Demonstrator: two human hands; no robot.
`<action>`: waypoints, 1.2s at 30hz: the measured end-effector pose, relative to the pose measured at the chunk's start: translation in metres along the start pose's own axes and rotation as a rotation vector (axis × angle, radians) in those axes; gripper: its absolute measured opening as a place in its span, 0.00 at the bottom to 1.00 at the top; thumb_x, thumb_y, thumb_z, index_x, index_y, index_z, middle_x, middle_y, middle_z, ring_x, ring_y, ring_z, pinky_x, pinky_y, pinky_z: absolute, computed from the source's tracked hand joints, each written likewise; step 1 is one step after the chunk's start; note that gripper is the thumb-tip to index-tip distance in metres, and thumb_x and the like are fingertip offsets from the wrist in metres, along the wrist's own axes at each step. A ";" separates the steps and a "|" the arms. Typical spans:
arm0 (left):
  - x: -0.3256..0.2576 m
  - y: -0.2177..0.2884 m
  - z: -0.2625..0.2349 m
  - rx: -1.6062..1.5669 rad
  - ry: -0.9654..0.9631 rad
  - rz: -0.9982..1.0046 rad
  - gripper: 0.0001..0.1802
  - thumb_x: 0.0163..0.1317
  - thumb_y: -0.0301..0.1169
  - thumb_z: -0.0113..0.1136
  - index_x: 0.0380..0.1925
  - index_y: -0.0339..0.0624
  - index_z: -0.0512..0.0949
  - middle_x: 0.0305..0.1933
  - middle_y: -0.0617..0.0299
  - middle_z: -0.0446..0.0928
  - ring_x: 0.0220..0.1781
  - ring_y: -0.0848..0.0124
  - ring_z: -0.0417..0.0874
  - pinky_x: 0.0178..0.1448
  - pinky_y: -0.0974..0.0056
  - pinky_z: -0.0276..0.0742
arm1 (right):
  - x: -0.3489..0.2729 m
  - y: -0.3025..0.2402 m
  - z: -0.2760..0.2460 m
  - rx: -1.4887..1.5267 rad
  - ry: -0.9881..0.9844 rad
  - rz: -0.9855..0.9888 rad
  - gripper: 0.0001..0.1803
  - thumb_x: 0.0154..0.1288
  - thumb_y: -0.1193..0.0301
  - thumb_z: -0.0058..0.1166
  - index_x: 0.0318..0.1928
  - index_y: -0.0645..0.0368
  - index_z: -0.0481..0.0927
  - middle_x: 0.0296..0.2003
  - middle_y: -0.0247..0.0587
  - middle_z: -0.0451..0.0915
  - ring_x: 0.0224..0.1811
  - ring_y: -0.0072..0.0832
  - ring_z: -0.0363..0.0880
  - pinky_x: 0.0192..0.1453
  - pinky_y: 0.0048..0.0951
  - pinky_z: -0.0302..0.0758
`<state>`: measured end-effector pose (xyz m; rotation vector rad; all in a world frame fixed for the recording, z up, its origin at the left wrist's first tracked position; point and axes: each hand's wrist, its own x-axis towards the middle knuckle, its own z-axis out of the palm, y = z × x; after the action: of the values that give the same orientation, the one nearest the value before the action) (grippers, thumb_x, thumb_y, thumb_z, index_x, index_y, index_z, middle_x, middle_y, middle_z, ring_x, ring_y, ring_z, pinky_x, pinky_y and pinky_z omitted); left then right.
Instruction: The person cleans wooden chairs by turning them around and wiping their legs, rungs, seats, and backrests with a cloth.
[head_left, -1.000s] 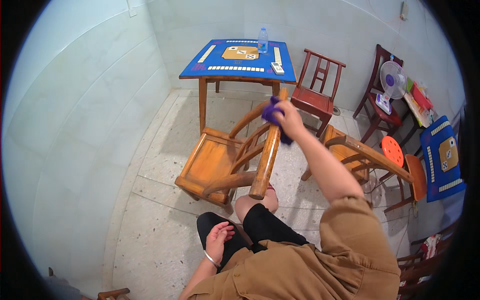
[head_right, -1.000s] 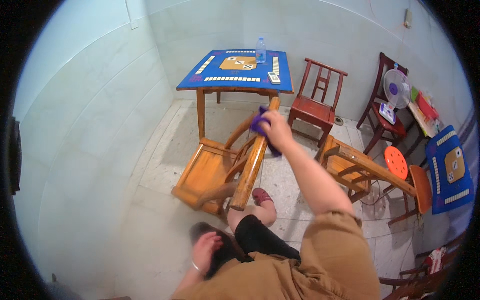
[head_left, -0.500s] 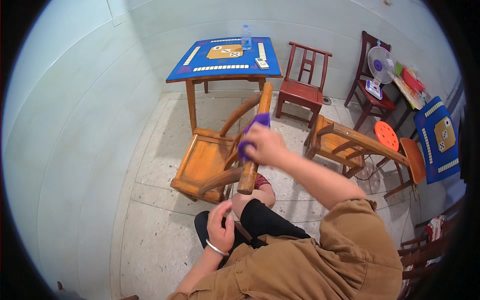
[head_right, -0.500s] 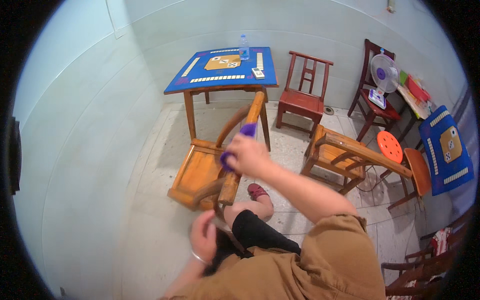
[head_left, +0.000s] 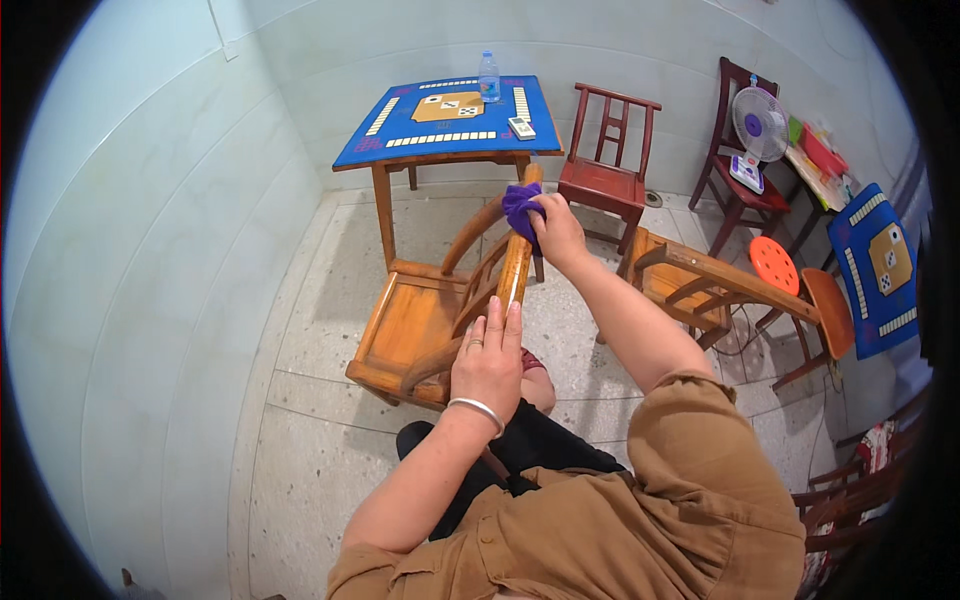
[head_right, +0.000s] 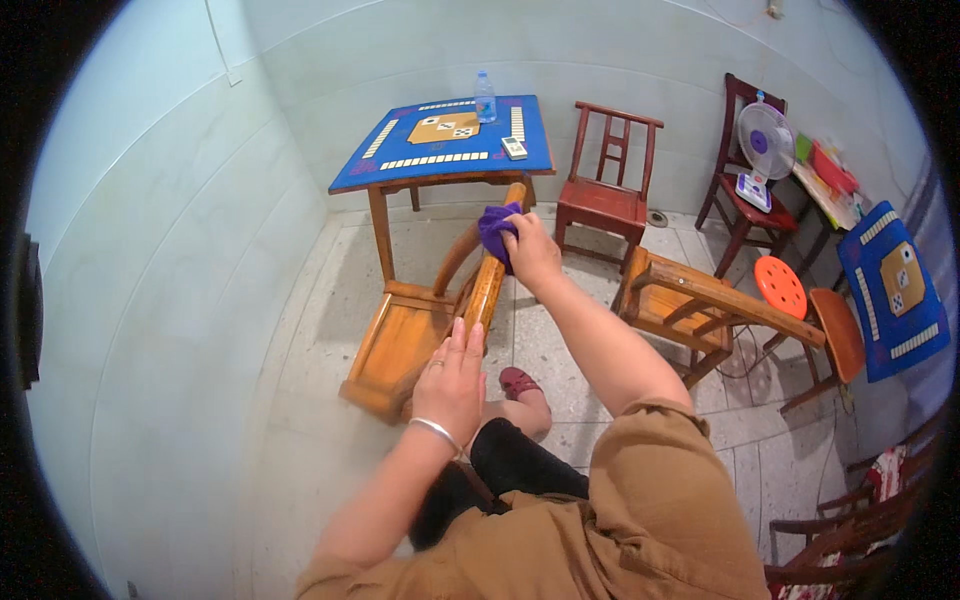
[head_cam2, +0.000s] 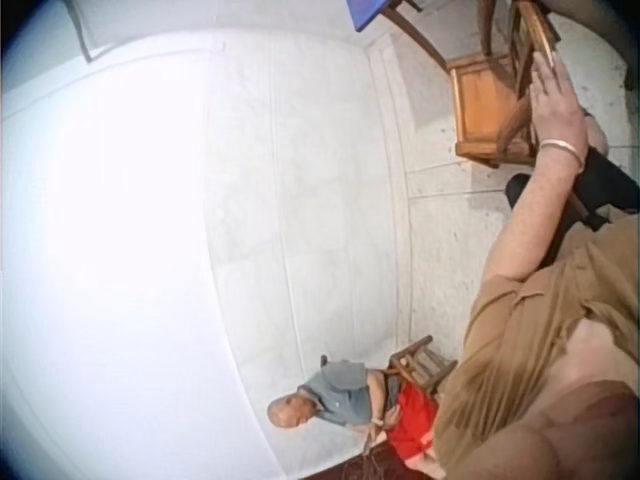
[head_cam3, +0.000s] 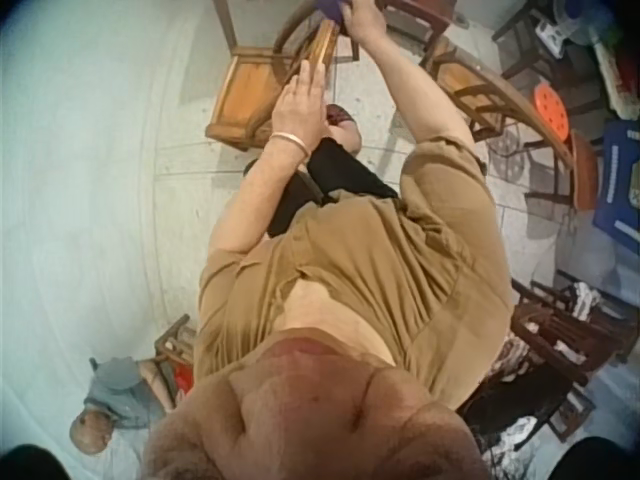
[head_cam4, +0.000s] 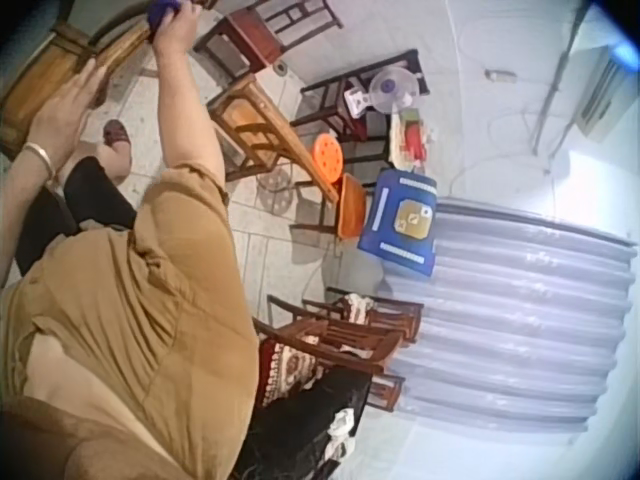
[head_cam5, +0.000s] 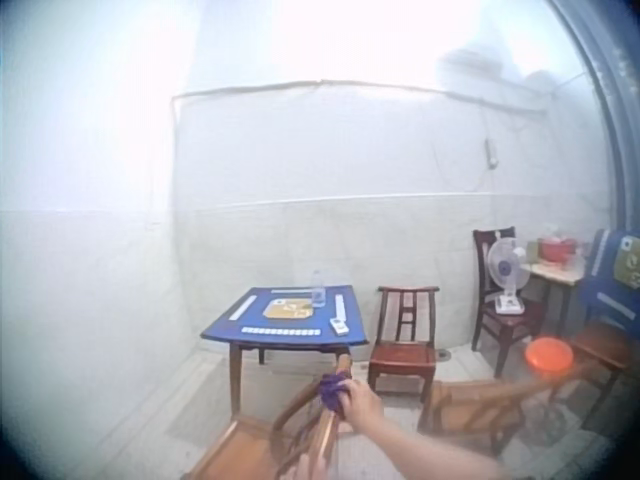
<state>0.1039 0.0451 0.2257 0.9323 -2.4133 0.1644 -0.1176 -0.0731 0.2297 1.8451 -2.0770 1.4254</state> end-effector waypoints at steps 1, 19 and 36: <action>-0.004 -0.007 -0.002 -0.017 -0.036 0.005 0.37 0.52 0.29 0.60 0.64 0.40 0.60 0.67 0.43 0.59 0.59 0.52 0.72 0.59 0.56 0.70 | 0.005 -0.002 0.003 -0.031 -0.014 0.052 0.11 0.61 0.67 0.52 0.44 0.54 0.76 0.47 0.41 0.74 0.49 0.44 0.74 0.51 0.40 0.72; -0.182 -0.246 -0.162 0.349 -0.120 -0.442 0.22 0.41 0.14 0.54 0.38 0.49 0.75 0.40 0.59 0.75 0.46 0.56 0.74 0.50 0.53 0.67 | -0.072 -0.153 -0.014 -0.011 -0.716 -0.572 0.11 0.56 0.65 0.56 0.36 0.57 0.76 0.34 0.44 0.76 0.37 0.46 0.77 0.38 0.42 0.73; -0.202 -0.370 -0.195 -0.490 -0.181 -1.082 0.23 0.58 0.19 0.46 0.50 0.55 0.77 0.58 0.51 0.73 0.62 0.54 0.70 0.65 0.57 0.64 | -0.192 -0.149 0.044 0.491 -0.810 -0.155 0.10 0.59 0.69 0.53 0.40 0.59 0.73 0.37 0.49 0.77 0.42 0.50 0.76 0.44 0.42 0.73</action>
<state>0.5556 -0.0569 0.2552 1.8554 -1.6272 -0.8770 0.0820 0.0662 0.1861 3.1216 -1.8302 1.3714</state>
